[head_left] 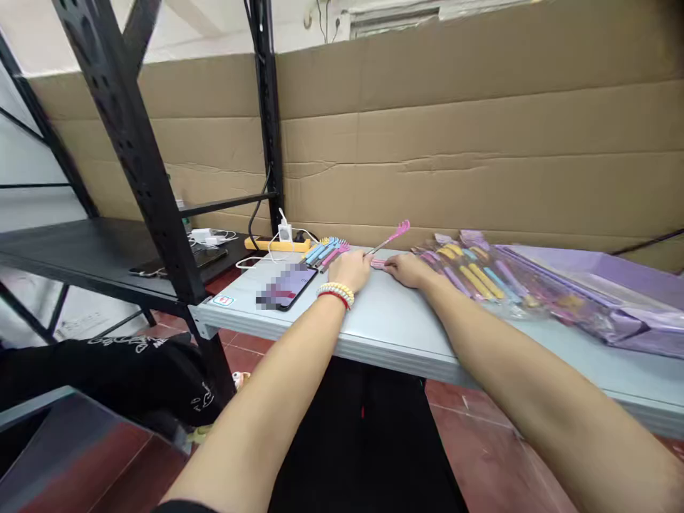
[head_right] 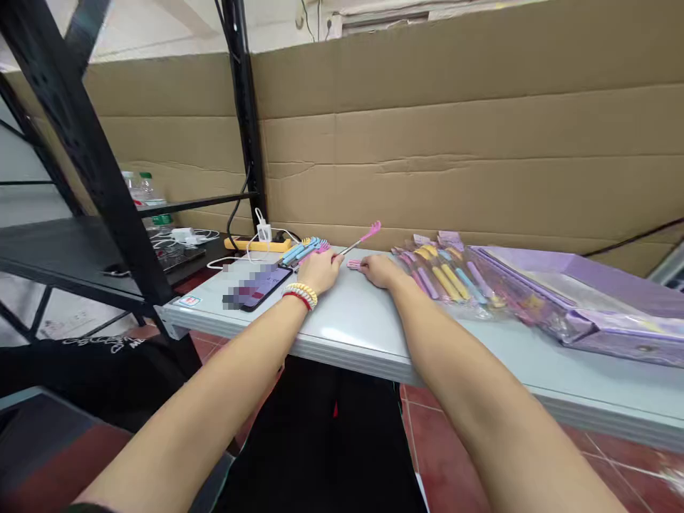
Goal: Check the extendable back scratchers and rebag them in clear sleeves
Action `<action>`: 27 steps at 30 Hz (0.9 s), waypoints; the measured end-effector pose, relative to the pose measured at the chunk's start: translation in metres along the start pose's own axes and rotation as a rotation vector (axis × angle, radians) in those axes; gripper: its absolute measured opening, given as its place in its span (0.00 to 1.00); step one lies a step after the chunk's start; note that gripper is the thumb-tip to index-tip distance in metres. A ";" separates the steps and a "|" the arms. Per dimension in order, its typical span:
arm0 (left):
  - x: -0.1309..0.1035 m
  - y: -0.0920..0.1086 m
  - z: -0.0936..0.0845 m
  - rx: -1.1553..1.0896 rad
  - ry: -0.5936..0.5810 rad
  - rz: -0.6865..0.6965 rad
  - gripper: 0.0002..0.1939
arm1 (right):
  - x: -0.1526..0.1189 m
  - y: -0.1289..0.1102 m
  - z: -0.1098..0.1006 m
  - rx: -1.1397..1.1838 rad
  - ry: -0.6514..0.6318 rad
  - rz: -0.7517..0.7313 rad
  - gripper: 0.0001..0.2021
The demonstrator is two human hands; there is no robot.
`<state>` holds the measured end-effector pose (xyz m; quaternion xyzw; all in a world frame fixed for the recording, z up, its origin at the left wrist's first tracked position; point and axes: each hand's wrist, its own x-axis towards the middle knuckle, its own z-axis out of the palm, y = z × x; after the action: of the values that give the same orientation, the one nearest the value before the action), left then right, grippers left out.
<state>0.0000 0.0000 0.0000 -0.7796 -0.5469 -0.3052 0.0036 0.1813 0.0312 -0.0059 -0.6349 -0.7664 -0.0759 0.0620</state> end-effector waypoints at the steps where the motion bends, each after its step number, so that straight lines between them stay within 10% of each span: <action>1: 0.000 0.001 -0.001 0.000 -0.004 -0.010 0.20 | -0.001 -0.001 -0.001 -0.020 0.003 0.008 0.17; 20: 0.002 0.001 0.000 0.008 -0.009 -0.085 0.21 | -0.008 -0.013 -0.006 -0.103 0.152 0.066 0.15; 27: 0.002 0.000 -0.001 -0.005 0.005 -0.134 0.21 | -0.008 0.009 -0.018 0.213 0.629 0.344 0.16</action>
<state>-0.0001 0.0017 0.0015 -0.7404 -0.5973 -0.3079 -0.0177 0.1911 0.0217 0.0104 -0.6901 -0.5954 -0.1757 0.3719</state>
